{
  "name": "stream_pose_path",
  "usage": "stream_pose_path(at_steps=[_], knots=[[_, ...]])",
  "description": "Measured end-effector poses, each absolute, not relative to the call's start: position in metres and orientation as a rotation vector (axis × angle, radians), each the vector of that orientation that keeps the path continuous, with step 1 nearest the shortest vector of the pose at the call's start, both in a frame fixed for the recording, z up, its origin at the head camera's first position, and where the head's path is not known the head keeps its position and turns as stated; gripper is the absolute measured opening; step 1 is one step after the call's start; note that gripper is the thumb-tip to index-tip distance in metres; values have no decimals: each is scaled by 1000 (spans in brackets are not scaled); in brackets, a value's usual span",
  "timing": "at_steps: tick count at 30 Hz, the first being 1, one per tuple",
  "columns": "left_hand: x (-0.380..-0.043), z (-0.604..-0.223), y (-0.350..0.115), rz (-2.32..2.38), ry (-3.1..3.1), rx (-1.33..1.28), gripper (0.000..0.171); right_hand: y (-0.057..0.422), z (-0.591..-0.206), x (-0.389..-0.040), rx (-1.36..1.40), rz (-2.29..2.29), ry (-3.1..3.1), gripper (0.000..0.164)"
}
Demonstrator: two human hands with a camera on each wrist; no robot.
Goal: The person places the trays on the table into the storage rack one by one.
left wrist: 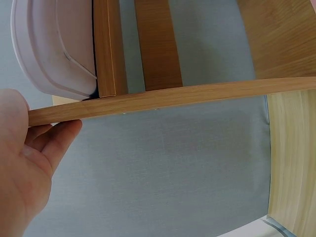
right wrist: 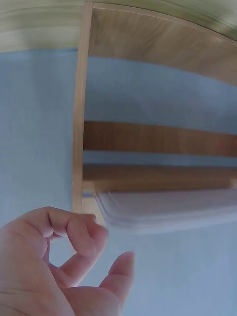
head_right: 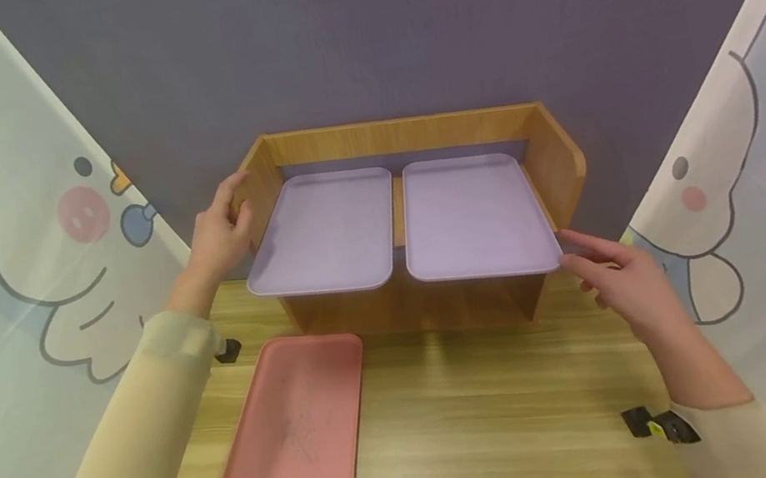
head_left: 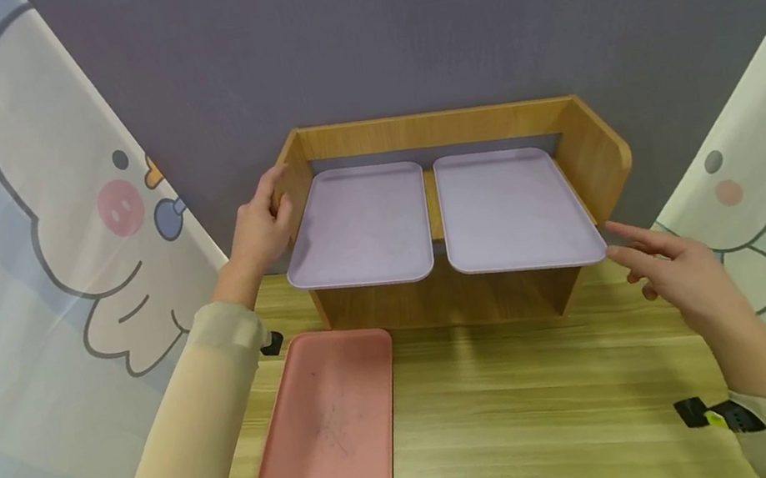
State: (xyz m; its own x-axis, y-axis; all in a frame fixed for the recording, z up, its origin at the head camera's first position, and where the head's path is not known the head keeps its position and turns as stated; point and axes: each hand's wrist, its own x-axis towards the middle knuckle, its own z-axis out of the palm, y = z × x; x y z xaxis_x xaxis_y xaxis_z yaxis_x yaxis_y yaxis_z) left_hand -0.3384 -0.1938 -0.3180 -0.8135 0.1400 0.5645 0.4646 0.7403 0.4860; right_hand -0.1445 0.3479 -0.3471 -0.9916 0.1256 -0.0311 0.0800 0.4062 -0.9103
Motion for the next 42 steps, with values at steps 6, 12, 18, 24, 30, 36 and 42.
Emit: stream_pose_path(at_steps=[6, 12, 18, 24, 30, 36, 42], knots=[[-338, -316, -195, -867, -2424, -464, 50, 329, -362, -102, -20, 1732, -2504, 46], [-338, -316, -194, -865, -2436, -463, 50, 283, -390, -88, 303, 1730, -2597, 45], [-340, -318, -194, -857, -2432, -465, 51, 229, -444, -103, 565, 2033, -2689, 49], [-341, -320, -195, -864, -2417, -457, 51, 170, -503, -121, 739, 2233, -2770, 53], [-342, -319, -195, -864, -2394, -478, 51, 118, -547, -130, 931, 2332, -2767, 58], [-342, -319, -196, -864, -2385, -489, 51, 79, -569, -128, 863, 2238, -2845, 55], [-341, -320, -195, -855, -2392, -479, 51, 54, -565, -128, 734, 1786, -3051, 58]])
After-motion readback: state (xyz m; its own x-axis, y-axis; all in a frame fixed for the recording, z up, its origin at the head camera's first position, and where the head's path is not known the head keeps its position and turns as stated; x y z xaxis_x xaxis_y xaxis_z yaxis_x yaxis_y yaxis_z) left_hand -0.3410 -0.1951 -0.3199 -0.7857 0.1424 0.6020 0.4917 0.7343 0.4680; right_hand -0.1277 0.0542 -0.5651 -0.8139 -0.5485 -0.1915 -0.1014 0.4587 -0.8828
